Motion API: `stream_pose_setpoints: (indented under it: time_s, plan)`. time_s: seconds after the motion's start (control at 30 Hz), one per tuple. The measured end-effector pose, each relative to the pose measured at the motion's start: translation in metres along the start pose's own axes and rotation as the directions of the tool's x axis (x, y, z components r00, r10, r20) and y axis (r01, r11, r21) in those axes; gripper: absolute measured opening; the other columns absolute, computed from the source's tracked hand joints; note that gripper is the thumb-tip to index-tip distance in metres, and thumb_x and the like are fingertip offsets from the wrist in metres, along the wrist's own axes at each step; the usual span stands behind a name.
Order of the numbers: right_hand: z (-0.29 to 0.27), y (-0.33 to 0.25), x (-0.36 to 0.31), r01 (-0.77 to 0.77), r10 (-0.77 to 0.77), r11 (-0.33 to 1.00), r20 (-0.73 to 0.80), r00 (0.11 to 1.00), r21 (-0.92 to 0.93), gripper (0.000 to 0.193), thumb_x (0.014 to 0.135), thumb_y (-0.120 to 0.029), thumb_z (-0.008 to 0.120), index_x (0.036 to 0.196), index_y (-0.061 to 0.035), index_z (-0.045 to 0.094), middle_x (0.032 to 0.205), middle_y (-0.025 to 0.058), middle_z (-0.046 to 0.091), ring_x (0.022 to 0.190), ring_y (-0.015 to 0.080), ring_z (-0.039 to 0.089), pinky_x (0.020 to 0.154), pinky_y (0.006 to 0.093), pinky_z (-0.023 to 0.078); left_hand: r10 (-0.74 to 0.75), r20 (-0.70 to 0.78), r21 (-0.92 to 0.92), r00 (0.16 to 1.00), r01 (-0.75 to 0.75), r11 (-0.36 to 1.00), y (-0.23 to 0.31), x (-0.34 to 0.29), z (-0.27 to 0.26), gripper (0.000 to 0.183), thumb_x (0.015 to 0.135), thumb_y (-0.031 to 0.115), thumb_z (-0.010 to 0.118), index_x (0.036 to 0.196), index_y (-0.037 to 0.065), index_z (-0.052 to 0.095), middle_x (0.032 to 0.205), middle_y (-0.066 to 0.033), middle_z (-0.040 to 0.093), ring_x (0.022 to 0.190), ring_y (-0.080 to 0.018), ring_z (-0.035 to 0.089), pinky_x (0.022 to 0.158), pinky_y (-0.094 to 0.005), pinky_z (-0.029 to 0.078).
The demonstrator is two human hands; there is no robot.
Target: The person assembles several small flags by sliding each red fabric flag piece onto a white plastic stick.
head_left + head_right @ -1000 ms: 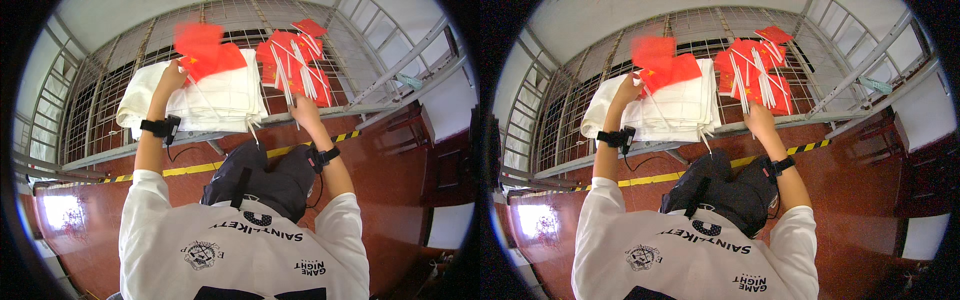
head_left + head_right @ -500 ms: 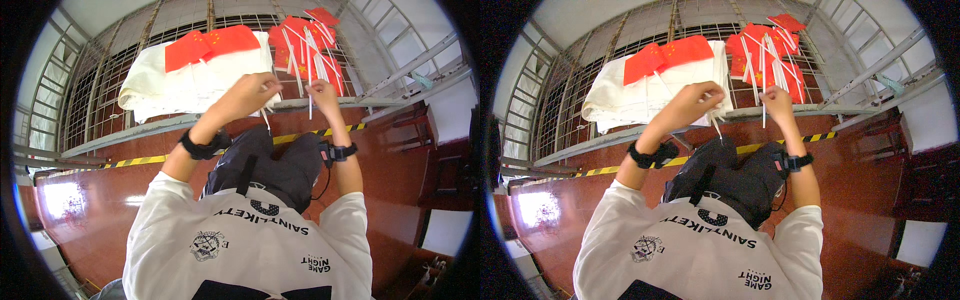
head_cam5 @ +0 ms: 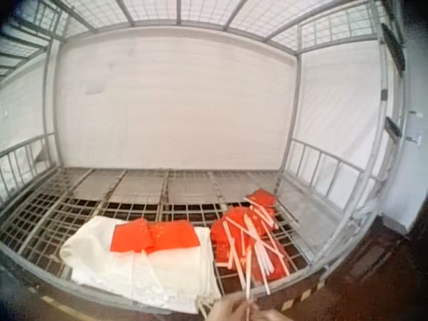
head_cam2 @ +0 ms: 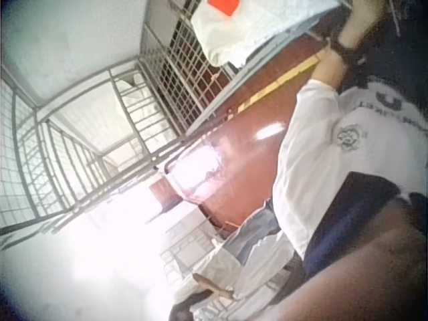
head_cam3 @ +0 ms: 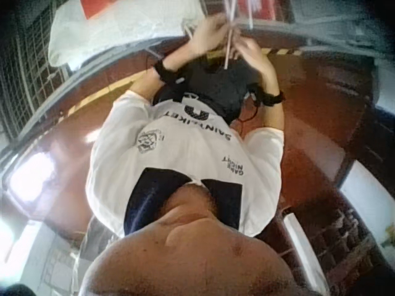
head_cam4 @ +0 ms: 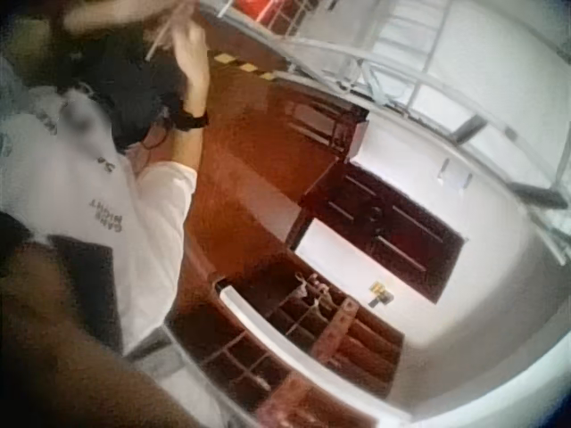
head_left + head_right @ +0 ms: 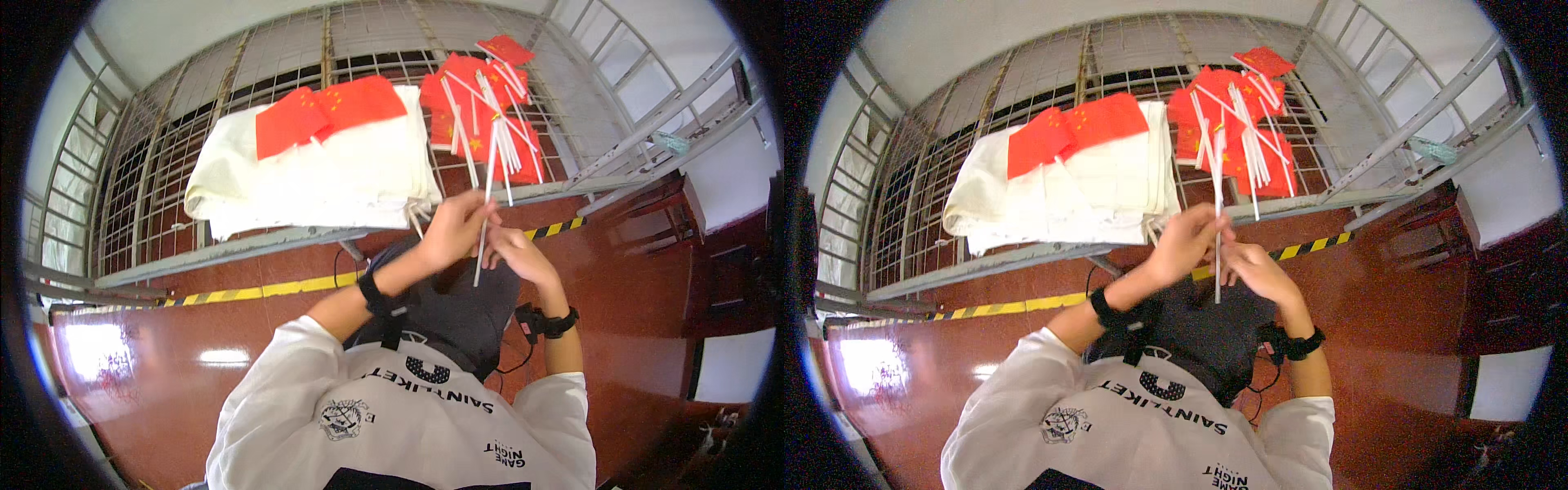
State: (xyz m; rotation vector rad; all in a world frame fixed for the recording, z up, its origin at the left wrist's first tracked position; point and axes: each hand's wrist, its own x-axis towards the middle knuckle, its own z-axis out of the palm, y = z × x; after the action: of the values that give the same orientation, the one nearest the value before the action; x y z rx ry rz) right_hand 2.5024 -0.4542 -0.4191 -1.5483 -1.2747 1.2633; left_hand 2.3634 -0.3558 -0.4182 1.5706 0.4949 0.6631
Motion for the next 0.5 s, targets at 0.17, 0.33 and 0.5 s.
stream_pose_setpoints:
  time_s: [0.17,0.33,0.5]
  plan:
    - [-0.065,-0.01,0.018,-0.106,0.117,0.964,0.03,0.993,-0.243,0.04,0.092,-0.034,0.042,0.111,0.0001,0.052,0.089,0.0066,0.06,0.073,0.0128,0.059,0.059,0.0259,0.048,-0.044,0.019,-0.29,0.999,0.048,0.956,-0.052,-0.021,0.031,0.027,0.091,0.001,0.04,0.116,0.003,0.032,0.092,-0.0136,0.059,0.081,-0.0188,0.061,0.068,-0.0283,0.05]
    - [-0.07,-0.019,0.081,0.064,-0.123,0.803,-0.059,0.991,-0.593,0.029,0.083,-0.017,0.056,0.105,0.0005,0.056,0.084,0.0126,0.063,0.074,0.0206,0.061,0.063,0.0308,0.048,-0.053,-0.015,-0.303,0.999,0.046,0.952,-0.079,-0.006,0.037,0.031,0.091,0.0,0.036,0.116,0.007,0.019,0.095,-0.0162,0.054,0.082,-0.0243,0.061,0.067,-0.0315,0.051]
    - [-0.053,-0.04,0.125,0.055,-0.203,0.386,-0.026,0.979,-0.921,0.028,0.076,-0.02,0.062,0.098,-0.0038,0.057,0.084,0.0173,0.062,0.082,0.0338,0.059,0.07,0.0422,0.048,-0.1,-0.041,-0.466,0.994,0.07,0.882,-0.076,-0.006,0.031,0.021,0.091,-0.001,0.034,0.104,0.007,0.02,0.091,-0.0174,0.052,0.084,-0.0286,0.06,0.074,-0.0391,0.053]
